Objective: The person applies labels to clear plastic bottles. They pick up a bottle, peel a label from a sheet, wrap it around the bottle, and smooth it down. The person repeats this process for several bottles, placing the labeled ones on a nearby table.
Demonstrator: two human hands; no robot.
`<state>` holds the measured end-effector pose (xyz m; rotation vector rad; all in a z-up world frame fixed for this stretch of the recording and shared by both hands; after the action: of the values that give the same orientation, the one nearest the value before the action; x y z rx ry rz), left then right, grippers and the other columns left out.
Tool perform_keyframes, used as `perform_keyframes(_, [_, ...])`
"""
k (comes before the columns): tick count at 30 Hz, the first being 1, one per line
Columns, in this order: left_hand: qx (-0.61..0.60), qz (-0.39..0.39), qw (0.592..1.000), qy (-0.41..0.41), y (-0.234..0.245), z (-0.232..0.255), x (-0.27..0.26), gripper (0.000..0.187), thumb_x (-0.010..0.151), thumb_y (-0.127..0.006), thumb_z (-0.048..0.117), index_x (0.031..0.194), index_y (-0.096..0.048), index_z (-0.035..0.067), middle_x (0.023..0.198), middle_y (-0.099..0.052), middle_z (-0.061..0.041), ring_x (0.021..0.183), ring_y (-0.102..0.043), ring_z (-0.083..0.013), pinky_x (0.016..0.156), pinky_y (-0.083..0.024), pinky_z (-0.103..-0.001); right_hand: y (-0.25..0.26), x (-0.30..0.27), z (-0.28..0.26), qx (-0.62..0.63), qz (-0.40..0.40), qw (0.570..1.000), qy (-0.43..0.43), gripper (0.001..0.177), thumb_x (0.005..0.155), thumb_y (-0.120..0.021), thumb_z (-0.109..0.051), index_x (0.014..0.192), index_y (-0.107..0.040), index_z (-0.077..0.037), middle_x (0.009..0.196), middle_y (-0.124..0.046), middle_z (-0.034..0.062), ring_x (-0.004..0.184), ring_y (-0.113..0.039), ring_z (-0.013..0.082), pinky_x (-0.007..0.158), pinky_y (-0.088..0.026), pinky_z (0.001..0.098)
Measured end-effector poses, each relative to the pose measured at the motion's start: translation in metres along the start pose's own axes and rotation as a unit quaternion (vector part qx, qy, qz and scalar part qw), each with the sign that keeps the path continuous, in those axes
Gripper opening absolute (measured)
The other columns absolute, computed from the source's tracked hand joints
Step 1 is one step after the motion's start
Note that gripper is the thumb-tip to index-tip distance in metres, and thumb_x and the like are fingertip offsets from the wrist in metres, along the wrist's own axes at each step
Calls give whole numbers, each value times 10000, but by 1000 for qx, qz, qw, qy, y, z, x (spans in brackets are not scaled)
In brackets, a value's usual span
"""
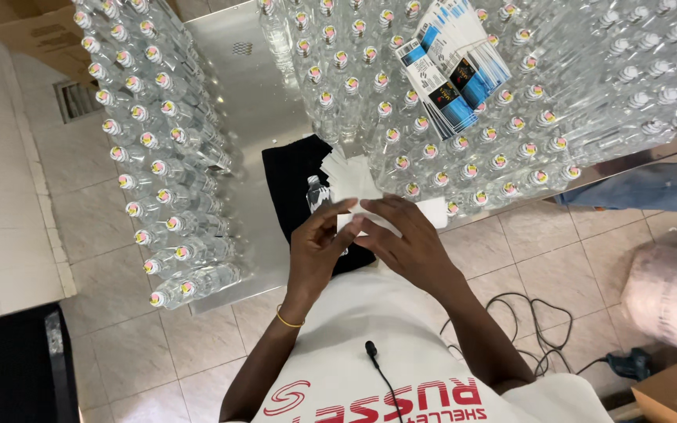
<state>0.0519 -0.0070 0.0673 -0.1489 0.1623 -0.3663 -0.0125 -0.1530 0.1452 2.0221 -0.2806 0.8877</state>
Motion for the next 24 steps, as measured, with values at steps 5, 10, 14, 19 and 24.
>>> perform_keyframes(5, [-102, 2, 995, -3, 2, 2, -3, 487, 955, -847, 96, 1402, -661, 45, 1080, -738, -104, 966, -725, -139, 897, -625, -330, -5, -23, 18, 34, 22, 995, -95, 418, 926, -875, -217, 1318, -795, -94, 1283, -762, 146, 1044, -794, 337, 840, -682, 428])
perform_keyframes(10, [-128, 15, 992, -7, 1, -14, -3, 259, 976, -815, 39, 1208, -714, -15, 989, -774, -159, 942, -797, -224, 898, -669, -383, -4, -17, 10, 36, 37, 987, -149, 416, 959, -855, -192, 1347, -784, -63, 1372, -719, 197, 1060, -798, 360, 830, -679, 393])
perform_keyframes(14, [-109, -3, 993, -34, 0, -12, 4, 149, 1013, -777, 42, 1145, -736, -15, 929, -794, -156, 881, -798, -205, 867, -647, -363, -1, -13, -1, 3, 37, 990, -137, 398, 1004, -798, -230, 1371, -772, -78, 1241, -752, 166, 1070, -798, 348, 844, -671, 399])
perform_keyframes(19, [-114, -18, 992, -48, -2, -14, 7, 115, 1035, -754, 55, 1133, -731, 1, 911, -792, -151, 854, -799, -209, 847, -630, -362, -7, -21, -3, -2, 40, 988, -148, 368, 996, -811, -182, 1341, -783, -56, 1197, -767, 176, 1065, -800, 339, 866, -671, 395])
perform_keyframes(24, [-125, -25, 991, -35, -4, -12, 9, 104, 1041, -746, 50, 1128, -732, -7, 947, -802, -159, 856, -800, -214, 848, -654, -369, -12, -28, 2, 125, 62, 969, -206, 330, 969, -805, -20, 1298, -796, 10, 1079, -801, 188, 960, -823, 351, 793, -671, 399])
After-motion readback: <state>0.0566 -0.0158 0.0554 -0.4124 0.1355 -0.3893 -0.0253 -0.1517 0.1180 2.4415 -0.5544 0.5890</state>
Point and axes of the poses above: each hand's wrist, its own x-axis towards the middle knuckle, its own y-axis out of the back of the hand, z = x × y, the point moved 7 cm from there along x, towards the middle knuckle
